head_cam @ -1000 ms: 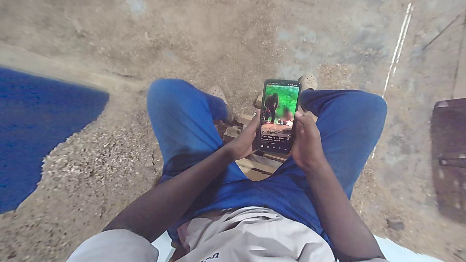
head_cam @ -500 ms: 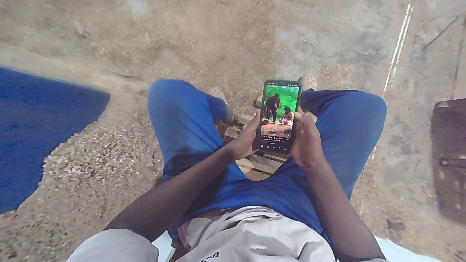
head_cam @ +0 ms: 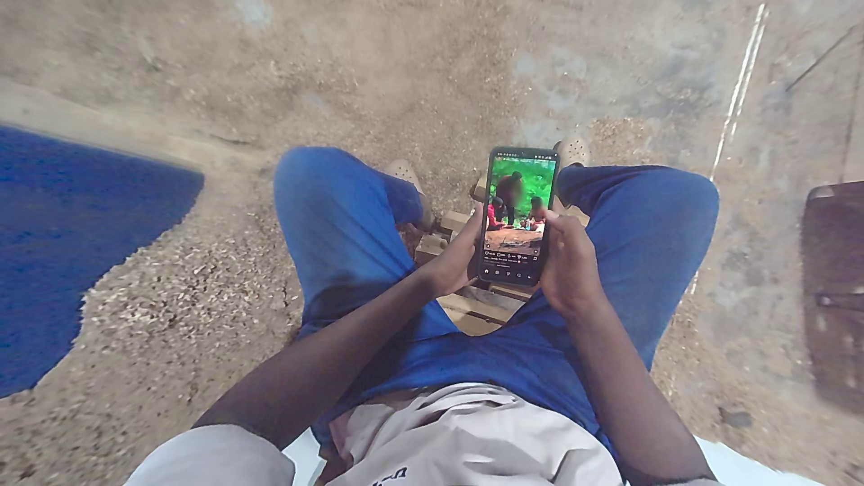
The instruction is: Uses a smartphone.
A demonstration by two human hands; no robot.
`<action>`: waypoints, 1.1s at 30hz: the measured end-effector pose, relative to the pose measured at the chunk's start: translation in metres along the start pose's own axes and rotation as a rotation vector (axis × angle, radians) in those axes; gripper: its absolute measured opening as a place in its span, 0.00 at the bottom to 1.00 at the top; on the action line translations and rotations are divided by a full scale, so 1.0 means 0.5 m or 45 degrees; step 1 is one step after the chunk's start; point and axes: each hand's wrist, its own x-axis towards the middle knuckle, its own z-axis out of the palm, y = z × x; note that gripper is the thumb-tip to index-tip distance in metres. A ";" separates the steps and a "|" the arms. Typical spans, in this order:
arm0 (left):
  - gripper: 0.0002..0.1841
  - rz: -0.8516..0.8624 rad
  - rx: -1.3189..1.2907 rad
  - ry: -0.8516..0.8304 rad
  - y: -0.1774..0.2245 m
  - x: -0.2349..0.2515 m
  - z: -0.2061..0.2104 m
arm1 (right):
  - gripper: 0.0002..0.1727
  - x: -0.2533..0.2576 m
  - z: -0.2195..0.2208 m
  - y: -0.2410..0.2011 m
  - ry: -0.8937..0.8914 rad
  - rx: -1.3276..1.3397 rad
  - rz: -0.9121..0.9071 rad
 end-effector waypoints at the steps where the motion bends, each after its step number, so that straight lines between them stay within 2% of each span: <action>1: 0.42 0.003 -0.003 -0.002 0.001 0.000 0.001 | 0.23 -0.001 0.001 -0.001 0.009 0.001 0.008; 14: 0.42 -0.023 0.012 0.023 0.001 0.000 -0.001 | 0.27 0.001 -0.001 0.001 -0.016 -0.010 -0.013; 33: 0.42 -0.034 0.044 -0.009 0.002 0.001 -0.006 | 0.27 0.002 -0.005 0.003 -0.042 -0.007 -0.009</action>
